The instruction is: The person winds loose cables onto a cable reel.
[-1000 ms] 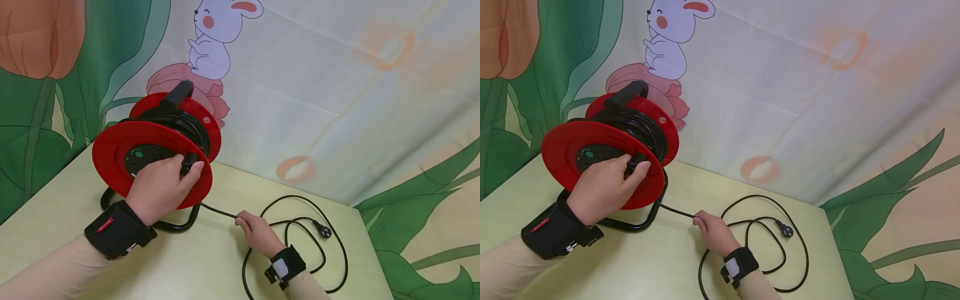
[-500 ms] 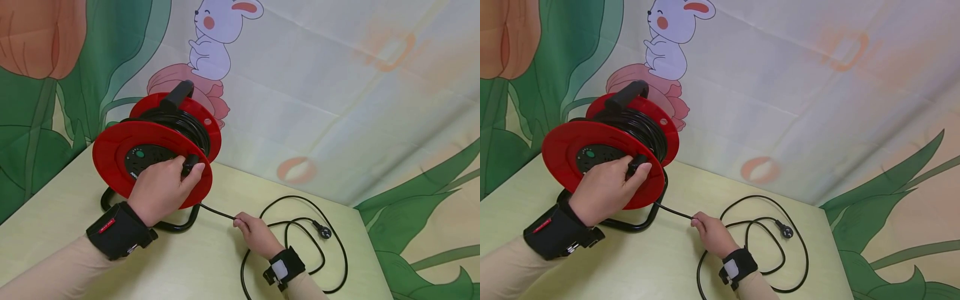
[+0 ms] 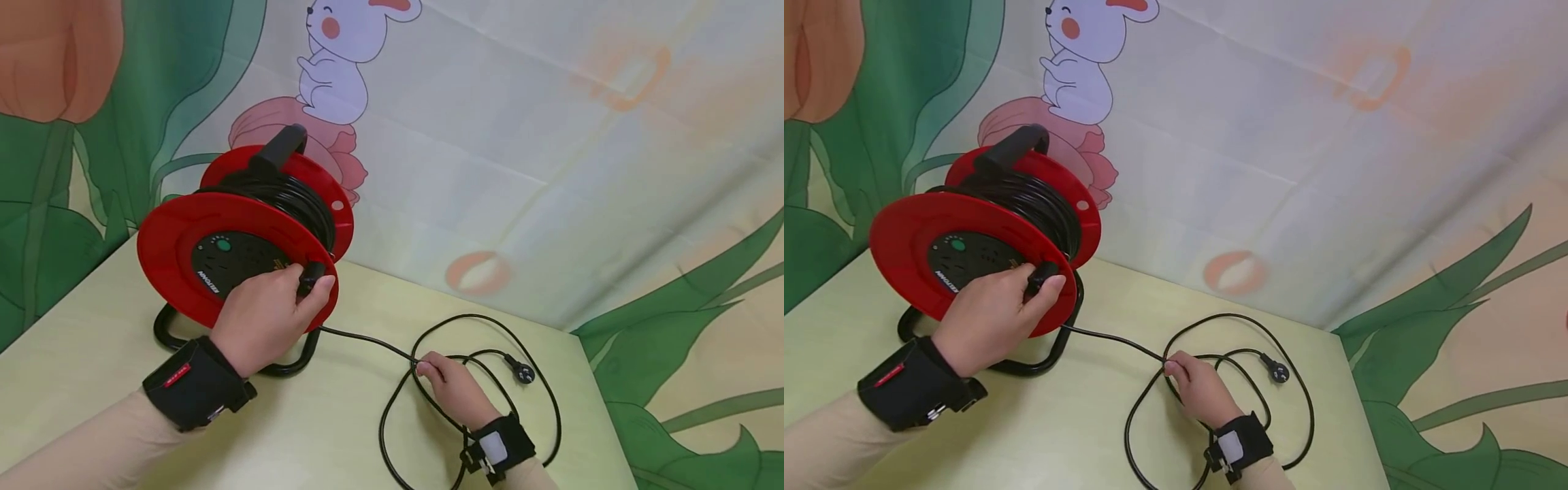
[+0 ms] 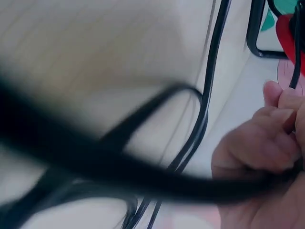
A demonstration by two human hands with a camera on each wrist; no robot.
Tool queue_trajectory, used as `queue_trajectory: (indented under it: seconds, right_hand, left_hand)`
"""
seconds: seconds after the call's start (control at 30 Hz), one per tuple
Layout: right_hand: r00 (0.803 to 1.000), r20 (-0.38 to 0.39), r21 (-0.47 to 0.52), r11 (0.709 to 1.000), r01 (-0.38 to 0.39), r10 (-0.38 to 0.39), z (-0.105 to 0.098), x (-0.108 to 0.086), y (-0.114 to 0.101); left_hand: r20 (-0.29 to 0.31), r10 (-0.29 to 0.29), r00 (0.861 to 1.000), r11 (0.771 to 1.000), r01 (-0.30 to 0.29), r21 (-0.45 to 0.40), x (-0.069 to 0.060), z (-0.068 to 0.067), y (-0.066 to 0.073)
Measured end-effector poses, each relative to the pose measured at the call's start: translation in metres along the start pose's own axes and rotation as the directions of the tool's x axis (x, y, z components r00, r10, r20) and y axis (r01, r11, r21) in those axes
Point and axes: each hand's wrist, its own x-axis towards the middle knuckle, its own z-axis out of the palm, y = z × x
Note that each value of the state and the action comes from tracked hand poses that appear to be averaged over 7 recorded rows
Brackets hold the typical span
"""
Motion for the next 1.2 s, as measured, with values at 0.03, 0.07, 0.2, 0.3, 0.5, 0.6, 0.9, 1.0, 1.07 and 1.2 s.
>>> queue_trajectory:
  seconds: [0.03, 0.07, 0.2, 0.3, 0.5, 0.6, 0.9, 1.0, 1.07, 1.2]
  right_hand:
    - [1.000, 0.002, 0.032, 0.999, -0.027, 0.027, -0.005, -0.003, 0.004]
    - [0.998, 0.013, 0.083, 0.994, -0.067, 0.066, -0.010, -0.007, 0.009]
    - [0.963, 0.119, 0.408, 0.872, -0.269, 0.241, -0.037, -0.024, 0.027]
    - [0.940, 0.174, 0.576, 0.744, -0.339, 0.294, -0.063, -0.040, 0.035]
    - [0.968, -0.002, 0.301, 0.923, -0.240, 0.252, -0.095, -0.059, 0.044]
    - [0.976, -0.153, 0.015, 0.988, -0.152, 0.152, -0.088, -0.057, 0.050]
    - [0.960, -0.274, -0.158, 0.982, -0.100, 0.054, -0.071, -0.054, 0.064]
    - [0.963, -0.262, -0.149, 0.983, -0.102, 0.060, -0.069, -0.053, 0.064]
    - [0.965, -0.255, -0.151, 0.983, -0.100, 0.059, -0.068, -0.053, 0.064]
    - [0.967, -0.246, -0.164, 0.981, -0.107, 0.065, -0.066, -0.053, 0.064]
  left_hand:
    - [0.005, -0.001, 1.000, 1.000, 0.001, -0.003, 0.000, 0.000, 0.000]
    - [0.008, -0.001, 1.000, 1.000, 0.001, -0.002, 0.000, 0.000, 0.001]
    - [0.014, -0.002, 1.000, 1.000, 0.002, -0.005, 0.000, -0.002, 0.001]
    - [0.007, -0.004, 1.000, 1.000, 0.004, -0.004, 0.000, -0.004, 0.001]
    - [0.013, -0.025, 1.000, 0.999, 0.025, -0.019, 0.001, -0.008, -0.002]
    - [0.021, -0.028, 0.999, 0.999, 0.029, -0.025, 0.000, -0.008, -0.002]
    - [0.028, -0.022, 0.999, 0.999, 0.023, -0.023, 0.000, -0.001, 0.001]
    - [0.035, -0.032, 0.999, 0.999, 0.033, -0.027, -0.001, -0.001, 0.001]
    - [0.041, -0.037, 0.999, 0.999, 0.038, -0.029, -0.001, -0.001, 0.001]
    - [0.056, -0.044, 0.997, 0.999, 0.046, -0.027, -0.002, 0.002, 0.001]
